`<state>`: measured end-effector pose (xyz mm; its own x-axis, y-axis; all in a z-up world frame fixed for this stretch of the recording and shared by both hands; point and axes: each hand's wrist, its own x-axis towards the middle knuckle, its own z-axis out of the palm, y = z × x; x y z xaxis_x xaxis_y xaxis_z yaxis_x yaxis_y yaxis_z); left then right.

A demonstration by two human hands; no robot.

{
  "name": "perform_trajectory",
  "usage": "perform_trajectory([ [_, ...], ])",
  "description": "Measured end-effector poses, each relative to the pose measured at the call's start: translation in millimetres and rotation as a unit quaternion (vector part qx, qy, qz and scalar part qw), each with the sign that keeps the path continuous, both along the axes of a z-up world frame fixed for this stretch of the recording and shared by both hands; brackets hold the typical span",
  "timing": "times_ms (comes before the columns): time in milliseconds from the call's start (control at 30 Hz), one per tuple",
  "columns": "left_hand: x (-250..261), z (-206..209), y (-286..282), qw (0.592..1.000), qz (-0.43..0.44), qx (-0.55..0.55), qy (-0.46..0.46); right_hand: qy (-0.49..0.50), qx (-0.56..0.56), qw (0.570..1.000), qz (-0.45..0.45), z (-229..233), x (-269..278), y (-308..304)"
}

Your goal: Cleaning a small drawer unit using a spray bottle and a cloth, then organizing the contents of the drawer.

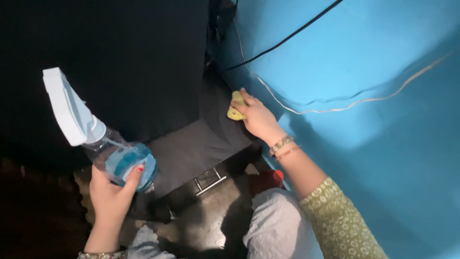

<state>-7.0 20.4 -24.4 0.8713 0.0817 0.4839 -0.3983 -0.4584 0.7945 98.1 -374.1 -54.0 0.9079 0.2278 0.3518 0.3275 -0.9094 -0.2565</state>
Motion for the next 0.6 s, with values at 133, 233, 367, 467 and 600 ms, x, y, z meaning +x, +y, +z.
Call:
perform_trajectory([
  [133,9,-23,8,1.0,-0.002,-0.005,-0.006,-0.017,0.012,0.999,0.029,6,47,14],
  [233,14,-46,18,1.0,0.017,0.007,0.02,0.041,0.007,0.999,-0.001,11,87,29],
  [367,14,-54,20,0.999,0.0,-0.017,0.042,0.052,0.032,0.998,-0.007,2,144,40],
  [467,17,-56,25,0.998,-0.005,-0.027,0.058,0.061,0.03,0.997,-0.037,-16,189,46],
  [600,18,-57,28,0.998,-0.008,-0.025,0.063,0.061,0.02,0.994,-0.089,-61,247,41],
])
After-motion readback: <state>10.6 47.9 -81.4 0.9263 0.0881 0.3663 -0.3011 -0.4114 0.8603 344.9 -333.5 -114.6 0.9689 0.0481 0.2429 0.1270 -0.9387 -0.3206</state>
